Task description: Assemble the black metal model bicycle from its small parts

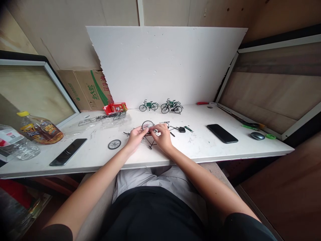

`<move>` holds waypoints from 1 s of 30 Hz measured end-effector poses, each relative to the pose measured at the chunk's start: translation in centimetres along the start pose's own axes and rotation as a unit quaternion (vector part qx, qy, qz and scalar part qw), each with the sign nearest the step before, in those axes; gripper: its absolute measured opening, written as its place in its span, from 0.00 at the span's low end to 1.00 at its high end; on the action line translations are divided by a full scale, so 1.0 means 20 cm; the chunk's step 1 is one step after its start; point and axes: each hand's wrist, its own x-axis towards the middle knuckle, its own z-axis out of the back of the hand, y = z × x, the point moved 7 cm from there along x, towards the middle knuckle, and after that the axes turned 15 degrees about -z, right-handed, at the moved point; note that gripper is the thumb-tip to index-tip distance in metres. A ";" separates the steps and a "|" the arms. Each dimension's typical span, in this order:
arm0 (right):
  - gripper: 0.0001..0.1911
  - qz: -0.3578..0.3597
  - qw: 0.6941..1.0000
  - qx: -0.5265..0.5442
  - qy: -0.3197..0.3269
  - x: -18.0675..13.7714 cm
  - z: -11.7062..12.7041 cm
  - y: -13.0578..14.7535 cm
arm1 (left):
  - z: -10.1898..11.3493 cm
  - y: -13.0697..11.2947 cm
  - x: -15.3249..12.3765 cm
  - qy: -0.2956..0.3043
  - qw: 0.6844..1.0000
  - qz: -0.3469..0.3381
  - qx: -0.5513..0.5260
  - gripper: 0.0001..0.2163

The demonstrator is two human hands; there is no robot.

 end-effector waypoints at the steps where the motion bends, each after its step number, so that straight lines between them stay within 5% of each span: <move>1: 0.06 0.002 1.000 0.001 0.001 0.00 0.00 0.00 | 0.00 0.00 0.00 -0.001 1.000 -0.001 0.001 0.18; 9: 0.09 -0.011 1.000 0.014 0.013 0.01 0.01 0.04 | 0.02 -0.01 0.01 -0.023 0.999 -0.013 0.019 0.18; 16: 0.19 -0.104 0.994 0.030 -0.035 0.19 0.22 -0.06 | 0.16 0.00 0.09 -0.073 0.997 0.002 -0.017 0.22; 24: 0.14 -0.146 0.987 -0.057 0.044 0.29 0.24 -0.25 | 0.36 -0.16 0.19 -0.131 0.989 -0.064 0.032 0.24; 30: 0.09 -0.117 0.976 -0.123 0.136 0.24 0.14 -0.32 | 0.42 -0.12 0.20 -0.147 0.985 -0.076 0.045 0.25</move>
